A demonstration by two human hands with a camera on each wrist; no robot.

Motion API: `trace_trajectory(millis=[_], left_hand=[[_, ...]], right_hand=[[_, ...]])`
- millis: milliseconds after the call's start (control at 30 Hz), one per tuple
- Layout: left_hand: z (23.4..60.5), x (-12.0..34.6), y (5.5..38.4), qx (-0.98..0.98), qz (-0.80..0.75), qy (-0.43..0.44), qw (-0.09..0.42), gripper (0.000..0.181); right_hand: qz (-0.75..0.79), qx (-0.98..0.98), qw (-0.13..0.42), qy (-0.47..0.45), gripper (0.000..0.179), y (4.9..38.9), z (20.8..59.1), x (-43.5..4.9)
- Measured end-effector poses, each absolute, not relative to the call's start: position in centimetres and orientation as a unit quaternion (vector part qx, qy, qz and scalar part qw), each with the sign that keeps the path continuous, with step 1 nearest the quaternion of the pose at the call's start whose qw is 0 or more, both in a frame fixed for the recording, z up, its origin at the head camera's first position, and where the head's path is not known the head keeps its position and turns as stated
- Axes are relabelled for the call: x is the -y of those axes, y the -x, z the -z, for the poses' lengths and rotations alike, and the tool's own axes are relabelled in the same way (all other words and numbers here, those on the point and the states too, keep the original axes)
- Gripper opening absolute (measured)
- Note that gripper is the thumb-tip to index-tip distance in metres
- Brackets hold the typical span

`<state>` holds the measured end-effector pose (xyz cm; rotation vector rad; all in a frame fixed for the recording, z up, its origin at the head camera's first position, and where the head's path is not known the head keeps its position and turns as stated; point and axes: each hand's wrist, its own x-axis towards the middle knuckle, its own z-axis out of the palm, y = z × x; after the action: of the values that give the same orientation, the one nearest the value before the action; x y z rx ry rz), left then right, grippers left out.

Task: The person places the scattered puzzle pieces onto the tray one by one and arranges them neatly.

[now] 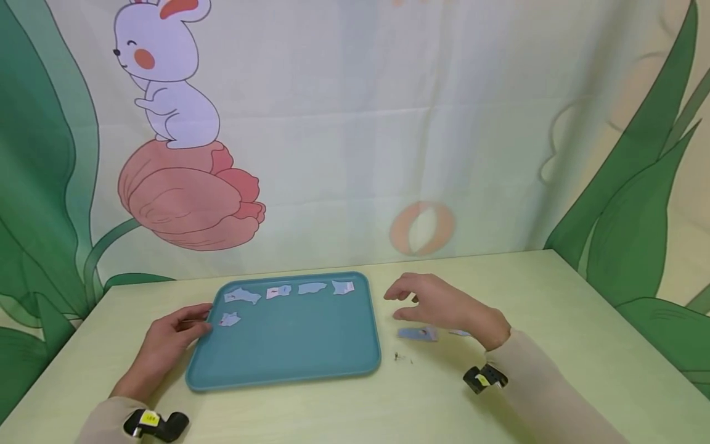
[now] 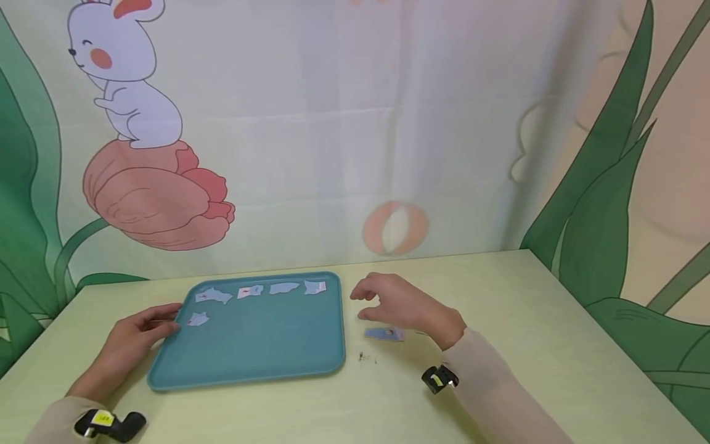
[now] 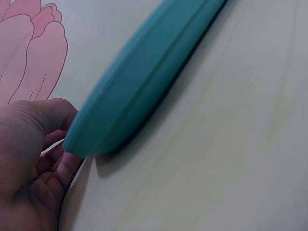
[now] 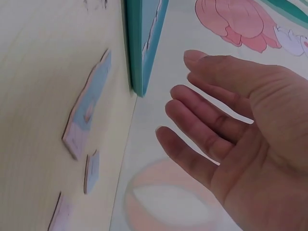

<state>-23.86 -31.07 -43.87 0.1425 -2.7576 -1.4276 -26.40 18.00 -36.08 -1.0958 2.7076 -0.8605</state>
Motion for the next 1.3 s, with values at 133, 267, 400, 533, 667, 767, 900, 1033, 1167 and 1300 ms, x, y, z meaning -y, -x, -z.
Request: trace_trajectory(millis=[133, 267, 400, 533, 667, 767, 900, 1033, 1167, 1300], left_hand=[[43.8, 31.0, 23.9, 0.888, 0.457, -0.045, 0.017, 0.053], [43.9, 31.1, 23.9, 0.889, 0.455, -0.048, 0.017, 0.053], [44.1, 31.2, 23.9, 0.890, 0.452, -0.052, 0.014, 0.053], [44.3, 31.2, 23.8, 0.888, 0.457, -0.047, 0.014, 0.053], [44.2, 31.2, 23.9, 0.888, 0.457, -0.043, 0.017, 0.052], [44.0, 31.2, 23.9, 0.889, 0.456, -0.043, 0.017, 0.053], [44.0, 30.8, 24.0, 0.888, 0.457, -0.041, 0.017, 0.053], [44.0, 30.7, 24.1, 0.889, 0.455, -0.040, 0.018, 0.052], [44.0, 30.9, 24.0, 0.890, 0.453, -0.040, 0.021, 0.052], [44.1, 31.1, 23.8, 0.889, 0.456, -0.042, 0.020, 0.052]], right_hand=[[0.281, -0.888, 0.055, 0.360, 0.027, 26.5, 36.0, -19.0], [0.273, -0.892, 0.076, 0.353, 0.024, 26.4, 36.1, -19.7], [0.263, -0.897, 0.103, 0.340, 0.020, 26.2, 36.2, -20.2], [0.257, -0.898, 0.120, 0.335, 0.020, 26.2, 36.3, -20.3], [0.242, -0.902, 0.130, 0.334, 0.018, 26.1, 36.3, -20.3], [0.229, -0.905, 0.136, 0.331, 0.017, 26.1, 36.3, -20.3], [0.221, -0.911, 0.147, 0.316, 0.018, 26.1, 36.5, -20.5], [0.218, -0.914, 0.146, 0.310, 0.019, 26.1, 36.6, -20.6], [0.220, -0.910, 0.133, 0.325, 0.018, 26.1, 36.8, -20.3], [0.230, -0.903, 0.122, 0.340, 0.017, 26.2, 37.2, -20.1]])
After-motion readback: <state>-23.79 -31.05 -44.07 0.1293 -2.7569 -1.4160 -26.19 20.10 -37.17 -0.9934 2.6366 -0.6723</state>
